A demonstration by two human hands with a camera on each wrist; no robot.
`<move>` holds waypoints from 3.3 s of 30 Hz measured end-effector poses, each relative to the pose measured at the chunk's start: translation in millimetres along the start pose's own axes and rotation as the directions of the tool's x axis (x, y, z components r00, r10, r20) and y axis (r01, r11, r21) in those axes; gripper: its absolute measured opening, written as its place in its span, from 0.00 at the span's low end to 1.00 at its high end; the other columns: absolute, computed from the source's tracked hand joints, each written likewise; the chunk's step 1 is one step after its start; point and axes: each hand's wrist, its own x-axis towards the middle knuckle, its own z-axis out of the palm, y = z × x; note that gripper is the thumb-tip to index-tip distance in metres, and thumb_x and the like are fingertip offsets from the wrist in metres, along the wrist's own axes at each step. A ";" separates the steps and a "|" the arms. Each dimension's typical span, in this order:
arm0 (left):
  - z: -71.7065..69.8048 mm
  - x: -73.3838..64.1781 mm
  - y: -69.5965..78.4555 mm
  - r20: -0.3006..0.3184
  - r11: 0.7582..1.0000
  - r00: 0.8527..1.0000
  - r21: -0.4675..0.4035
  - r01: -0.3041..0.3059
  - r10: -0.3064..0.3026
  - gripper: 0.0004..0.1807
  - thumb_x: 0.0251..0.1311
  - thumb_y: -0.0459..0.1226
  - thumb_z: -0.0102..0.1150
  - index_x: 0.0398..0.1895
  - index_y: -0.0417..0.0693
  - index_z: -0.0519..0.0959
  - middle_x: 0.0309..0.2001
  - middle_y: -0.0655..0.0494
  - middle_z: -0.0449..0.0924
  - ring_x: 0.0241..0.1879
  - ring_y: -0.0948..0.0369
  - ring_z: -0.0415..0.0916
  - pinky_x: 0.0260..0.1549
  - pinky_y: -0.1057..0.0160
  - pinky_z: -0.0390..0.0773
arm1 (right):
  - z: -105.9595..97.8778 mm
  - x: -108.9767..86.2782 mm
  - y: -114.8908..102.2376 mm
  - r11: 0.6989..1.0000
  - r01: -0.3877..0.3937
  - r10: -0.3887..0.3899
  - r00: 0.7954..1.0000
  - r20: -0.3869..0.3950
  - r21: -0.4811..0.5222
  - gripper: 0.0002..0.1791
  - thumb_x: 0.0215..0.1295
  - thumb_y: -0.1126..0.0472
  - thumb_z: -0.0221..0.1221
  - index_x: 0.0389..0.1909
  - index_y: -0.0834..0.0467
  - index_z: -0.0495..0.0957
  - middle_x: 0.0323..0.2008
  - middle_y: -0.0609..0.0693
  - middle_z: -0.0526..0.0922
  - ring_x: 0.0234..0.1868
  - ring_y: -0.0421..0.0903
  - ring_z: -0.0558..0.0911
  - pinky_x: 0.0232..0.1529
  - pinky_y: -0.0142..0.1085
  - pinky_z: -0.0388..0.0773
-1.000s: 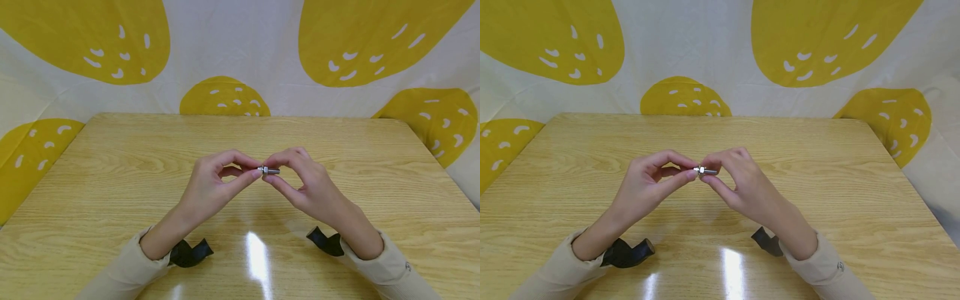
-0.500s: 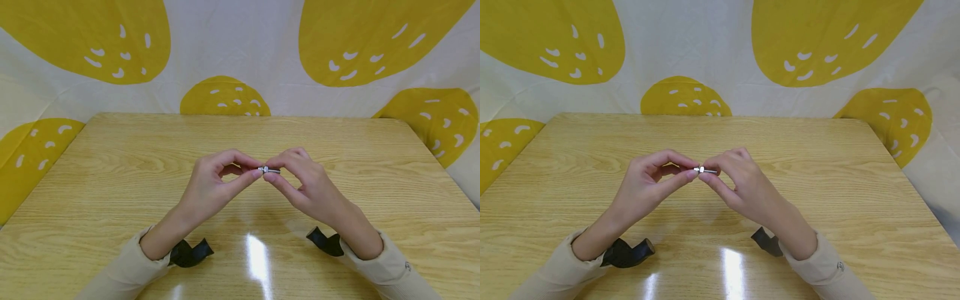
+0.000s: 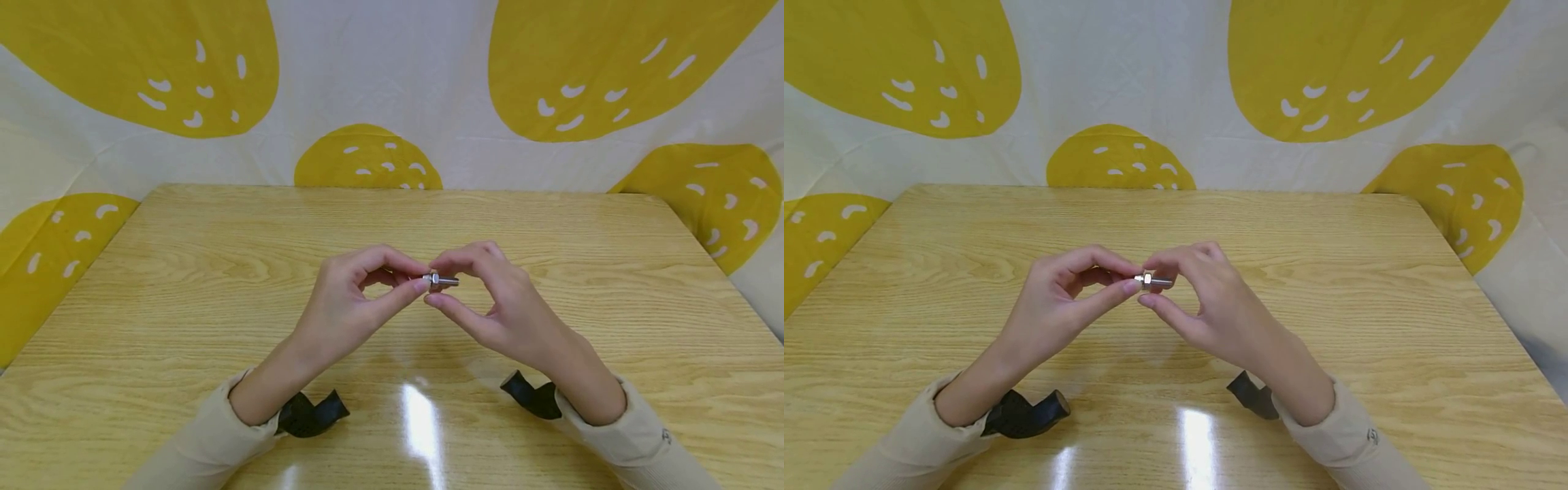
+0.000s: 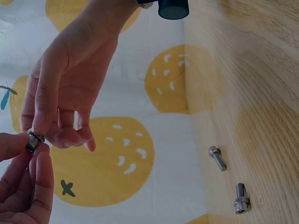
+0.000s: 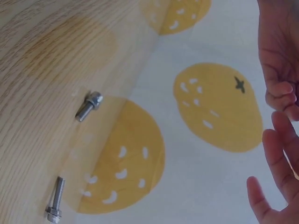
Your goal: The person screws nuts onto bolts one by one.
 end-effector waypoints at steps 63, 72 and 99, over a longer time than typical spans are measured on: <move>-0.7 1.0 2.0 -0.001 1.000 1.000 0.001 0.022 -0.022 0.05 0.54 0.30 0.63 0.35 0.40 0.81 0.34 0.53 0.84 0.31 0.66 0.78 0.37 0.64 0.81 | 1.1 -0.8 2.5 0.999 -0.005 0.005 1.000 0.017 -0.032 0.21 0.70 0.49 0.46 0.42 0.62 0.78 0.38 0.49 0.83 0.43 0.45 0.76 0.44 0.28 0.71; -0.5 0.6 -0.7 0.011 1.000 1.000 0.002 0.008 -0.008 0.04 0.55 0.29 0.62 0.35 0.39 0.81 0.34 0.52 0.84 0.32 0.66 0.79 0.38 0.65 0.81 | 1.3 -0.4 2.3 0.999 -0.008 0.010 0.999 0.041 -0.052 0.21 0.71 0.49 0.44 0.42 0.61 0.78 0.38 0.48 0.82 0.43 0.45 0.75 0.42 0.32 0.73; -10.1 35.2 -94.9 0.060 0.845 0.881 0.319 0.428 -0.469 0.05 0.56 0.36 0.64 0.33 0.44 0.81 0.34 0.52 0.83 0.32 0.61 0.77 0.32 0.67 0.75 | -1.3 -10.1 23.5 0.972 -0.180 0.196 0.975 0.101 -0.153 0.06 0.56 0.70 0.61 0.33 0.58 0.78 0.33 0.46 0.82 0.39 0.42 0.76 0.41 0.37 0.71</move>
